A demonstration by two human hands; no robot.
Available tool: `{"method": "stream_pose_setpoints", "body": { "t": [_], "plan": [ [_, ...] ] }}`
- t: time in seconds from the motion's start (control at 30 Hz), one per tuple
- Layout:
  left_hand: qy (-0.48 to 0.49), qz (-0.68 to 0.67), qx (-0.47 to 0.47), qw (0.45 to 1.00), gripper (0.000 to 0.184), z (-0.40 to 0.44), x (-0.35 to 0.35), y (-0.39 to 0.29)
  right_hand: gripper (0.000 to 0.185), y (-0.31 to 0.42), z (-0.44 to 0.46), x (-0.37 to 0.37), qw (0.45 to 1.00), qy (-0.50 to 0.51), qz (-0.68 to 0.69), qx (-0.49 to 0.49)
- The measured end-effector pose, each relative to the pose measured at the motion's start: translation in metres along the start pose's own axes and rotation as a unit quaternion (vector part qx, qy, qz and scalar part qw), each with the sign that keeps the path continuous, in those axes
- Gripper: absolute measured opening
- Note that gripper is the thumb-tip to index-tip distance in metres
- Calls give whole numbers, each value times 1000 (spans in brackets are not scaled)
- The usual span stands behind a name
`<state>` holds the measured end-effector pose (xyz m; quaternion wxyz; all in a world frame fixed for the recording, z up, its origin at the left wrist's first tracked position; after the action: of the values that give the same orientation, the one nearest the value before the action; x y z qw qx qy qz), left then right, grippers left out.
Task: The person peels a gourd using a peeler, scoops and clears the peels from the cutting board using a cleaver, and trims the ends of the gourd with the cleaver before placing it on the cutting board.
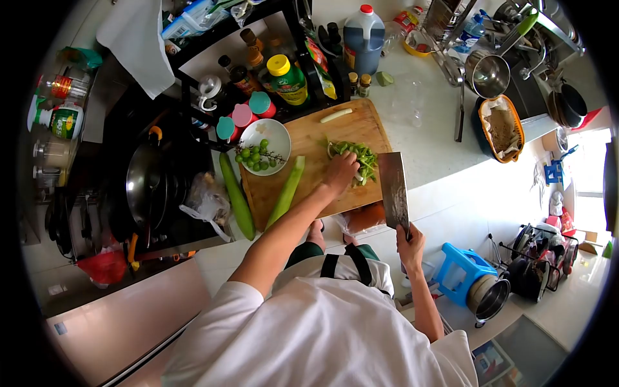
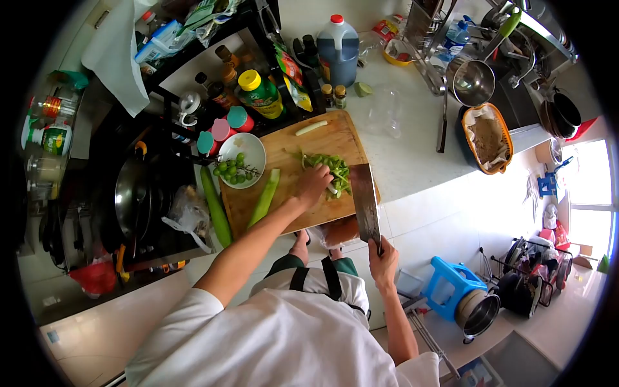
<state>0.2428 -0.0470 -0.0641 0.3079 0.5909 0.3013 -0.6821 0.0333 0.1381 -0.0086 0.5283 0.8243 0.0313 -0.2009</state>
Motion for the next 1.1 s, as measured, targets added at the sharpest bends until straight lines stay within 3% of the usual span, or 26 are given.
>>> {"method": "stream_pose_setpoints", "body": {
  "t": [0.1, 0.2, 0.3, 0.4, 0.5, 0.53, 0.6, 0.63, 0.7, 0.73, 0.93, 1.03, 1.1],
  "plan": [
    [-58, 37, 54, 996, 10, -9, 1, 7, 26, -11, -2, -3, 1000, -4, 8, 11],
    [9, 91, 63, 994, 17, -13, 4, 7, 27, -22, 1, -5, 1000, -4, 4, -3],
    [-37, 103, 79, 991, 6, -14, 1, 9, 25, -18, 5, -2, 1000, -4, 20, -3],
    [-47, 50, 78, 995, 21, -17, -11, 10, 23, -7, 6, 3, 999, -3, 41, 7],
    [-149, -121, 35, 981, 32, -21, -42, 16, 24, -7, 10, 5, 999, 16, 32, 1],
    [-156, -183, -23, 970, 31, -23, -53, 20, 25, -7, 11, 5, 999, 24, 24, -3],
    [-165, -303, -137, 929, 30, -30, -69, 30, 25, -2, 12, 6, 999, 24, 25, -3],
    [-178, -406, -156, 883, 28, -34, -64, 36, 25, 0, 11, 7, 999, 24, 25, -3],
    [-198, -592, -189, 758, 25, -40, -52, 48, 25, -3, 13, 8, 1000, 21, 16, -6],
    [-189, -695, -186, 668, 24, -41, -50, 50, 25, -4, 14, 9, 1000, 20, 11, -7],
    [-126, -738, -378, 545, 26, -63, -53, 49, 25, 13, 9, 14, 997, 18, -31, -69],
    [-150, -726, -421, 523, 24, -69, -51, 45, 23, 32, 5, 19, 996, 10, -8, -88],
    [-216, -723, -423, 501, 22, -70, -49, 54, 20, 37, 9, 18, 995, -6, -24, -100]
  ]
}}
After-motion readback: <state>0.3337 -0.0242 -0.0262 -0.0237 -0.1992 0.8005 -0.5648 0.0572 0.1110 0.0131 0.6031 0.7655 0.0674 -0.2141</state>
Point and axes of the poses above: each hand's wrist, its own z-axis towards the middle knuckle, its own x-axis out of the palm, y = z × x, the point moved 3 cm from there along z, towards the middle knuckle, and after that the axes turned 6 degrees about z, right-handed, at the moved point
